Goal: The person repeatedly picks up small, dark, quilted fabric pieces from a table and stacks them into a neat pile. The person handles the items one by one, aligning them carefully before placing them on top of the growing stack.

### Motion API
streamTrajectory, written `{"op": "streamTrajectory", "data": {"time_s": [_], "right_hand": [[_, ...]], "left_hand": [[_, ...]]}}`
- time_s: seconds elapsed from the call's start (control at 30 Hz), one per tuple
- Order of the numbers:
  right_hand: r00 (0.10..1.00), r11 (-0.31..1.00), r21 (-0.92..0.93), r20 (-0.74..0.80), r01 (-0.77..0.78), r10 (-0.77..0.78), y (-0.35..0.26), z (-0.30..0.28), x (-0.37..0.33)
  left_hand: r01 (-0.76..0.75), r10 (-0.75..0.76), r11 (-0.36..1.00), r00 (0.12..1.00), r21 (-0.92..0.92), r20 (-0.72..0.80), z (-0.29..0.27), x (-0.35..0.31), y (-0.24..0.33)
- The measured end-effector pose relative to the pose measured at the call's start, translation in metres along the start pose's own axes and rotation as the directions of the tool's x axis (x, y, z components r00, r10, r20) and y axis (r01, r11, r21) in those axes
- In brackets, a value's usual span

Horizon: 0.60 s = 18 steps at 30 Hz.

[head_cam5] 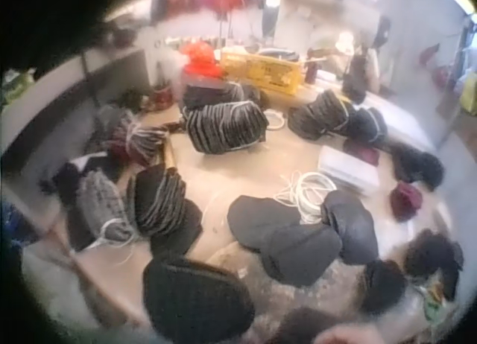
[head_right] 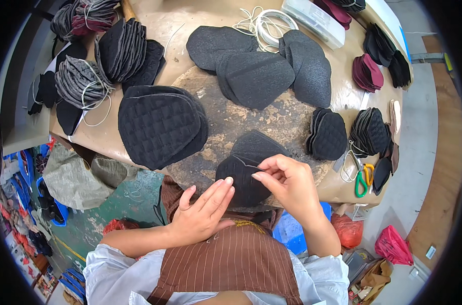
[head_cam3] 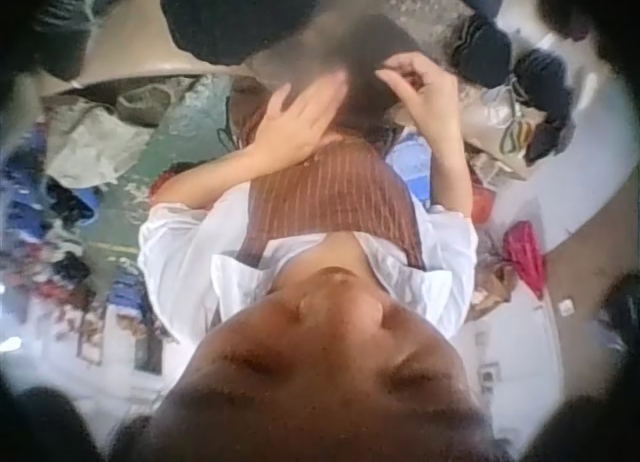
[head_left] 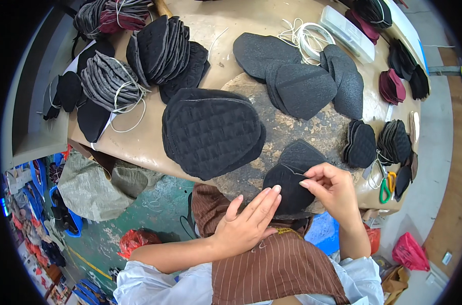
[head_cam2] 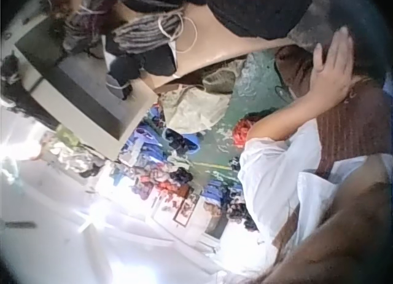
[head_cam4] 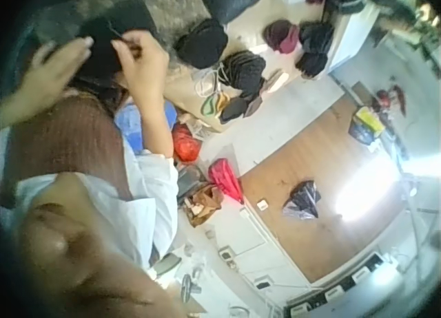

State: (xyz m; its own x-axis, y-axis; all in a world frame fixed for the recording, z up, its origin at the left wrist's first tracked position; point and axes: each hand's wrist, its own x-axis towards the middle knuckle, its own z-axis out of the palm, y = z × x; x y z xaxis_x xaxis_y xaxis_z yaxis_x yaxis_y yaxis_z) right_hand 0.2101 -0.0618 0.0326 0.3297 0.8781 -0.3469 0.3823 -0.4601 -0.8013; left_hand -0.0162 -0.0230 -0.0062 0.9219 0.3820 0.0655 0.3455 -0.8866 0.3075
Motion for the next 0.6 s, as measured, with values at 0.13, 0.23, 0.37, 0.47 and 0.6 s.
{"op": "streamTrajectory", "data": {"time_s": [0.13, 0.23, 0.37, 0.47, 0.6], "right_hand": [[0.988, 0.959, -0.263, -0.075, 0.108, -0.132, 0.0, 0.006, 0.003], [0.974, 0.945, -0.268, -0.073, 0.187, -0.214, -0.003, 0.005, 0.0], [0.886, 0.88, -0.104, 0.079, 0.463, -0.456, -0.001, -0.01, -0.023], [0.826, 0.821, -0.152, -0.048, 0.55, -0.562, -0.004, -0.025, -0.026], [0.801, 0.825, -0.553, -0.441, 0.113, -0.405, 0.032, -0.075, -0.003]], "left_hand": [[0.137, -0.138, 0.99, 0.99, -0.017, -0.013, 0.0, 0.024, 0.009], [0.211, -0.223, 0.957, 0.974, -0.197, -0.038, -0.016, 0.047, 0.008], [0.162, -0.35, 0.7, 0.927, -0.696, -0.136, -0.039, 0.054, -0.003], [0.069, -0.355, 0.483, 0.927, -0.873, -0.124, -0.055, 0.047, -0.01], [0.125, -0.588, 0.617, 0.729, -0.777, -0.35, -0.087, 0.058, -0.061]]}}
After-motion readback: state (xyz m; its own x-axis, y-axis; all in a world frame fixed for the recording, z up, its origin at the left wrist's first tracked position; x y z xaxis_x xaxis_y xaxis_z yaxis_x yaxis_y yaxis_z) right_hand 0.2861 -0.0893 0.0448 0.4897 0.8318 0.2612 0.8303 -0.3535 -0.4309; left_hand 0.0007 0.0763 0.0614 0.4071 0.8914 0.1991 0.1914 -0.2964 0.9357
